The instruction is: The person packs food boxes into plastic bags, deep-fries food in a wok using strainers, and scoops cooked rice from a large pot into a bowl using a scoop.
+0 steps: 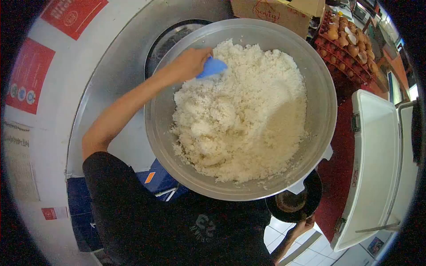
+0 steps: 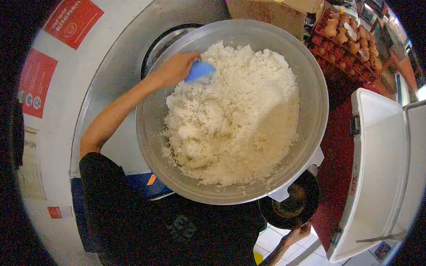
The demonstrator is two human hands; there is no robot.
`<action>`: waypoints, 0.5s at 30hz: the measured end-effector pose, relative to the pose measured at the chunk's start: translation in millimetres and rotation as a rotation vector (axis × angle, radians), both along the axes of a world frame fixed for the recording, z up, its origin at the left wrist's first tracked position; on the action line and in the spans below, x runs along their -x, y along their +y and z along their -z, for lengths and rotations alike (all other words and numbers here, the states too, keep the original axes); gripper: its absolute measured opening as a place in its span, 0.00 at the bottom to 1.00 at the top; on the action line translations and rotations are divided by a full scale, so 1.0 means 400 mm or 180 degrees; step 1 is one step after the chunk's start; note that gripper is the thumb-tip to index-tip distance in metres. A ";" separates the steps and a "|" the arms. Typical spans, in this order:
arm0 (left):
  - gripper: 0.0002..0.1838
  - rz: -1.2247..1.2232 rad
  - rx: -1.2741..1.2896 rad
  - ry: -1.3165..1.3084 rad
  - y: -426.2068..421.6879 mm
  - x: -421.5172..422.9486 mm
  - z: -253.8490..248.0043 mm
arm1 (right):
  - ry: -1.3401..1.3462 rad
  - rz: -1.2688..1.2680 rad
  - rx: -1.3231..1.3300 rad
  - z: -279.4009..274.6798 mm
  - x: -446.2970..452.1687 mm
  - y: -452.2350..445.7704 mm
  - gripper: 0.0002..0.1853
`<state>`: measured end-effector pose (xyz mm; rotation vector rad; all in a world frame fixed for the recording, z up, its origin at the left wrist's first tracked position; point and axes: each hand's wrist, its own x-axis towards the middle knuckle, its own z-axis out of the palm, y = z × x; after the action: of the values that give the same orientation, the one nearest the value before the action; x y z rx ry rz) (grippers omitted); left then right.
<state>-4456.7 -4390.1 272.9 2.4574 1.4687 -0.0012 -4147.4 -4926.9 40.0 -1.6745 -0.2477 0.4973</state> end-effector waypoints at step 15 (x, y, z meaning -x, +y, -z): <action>0.13 0.1619 0.1296 0.0601 -0.270 -0.152 0.024 | 0.0098 0.0190 -0.0160 -0.007 0.020 0.017 0.19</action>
<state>-4395.8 -4498.3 263.4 2.4473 0.7605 -0.5849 -4155.3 -4920.2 42.9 -1.6195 -0.1856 0.4682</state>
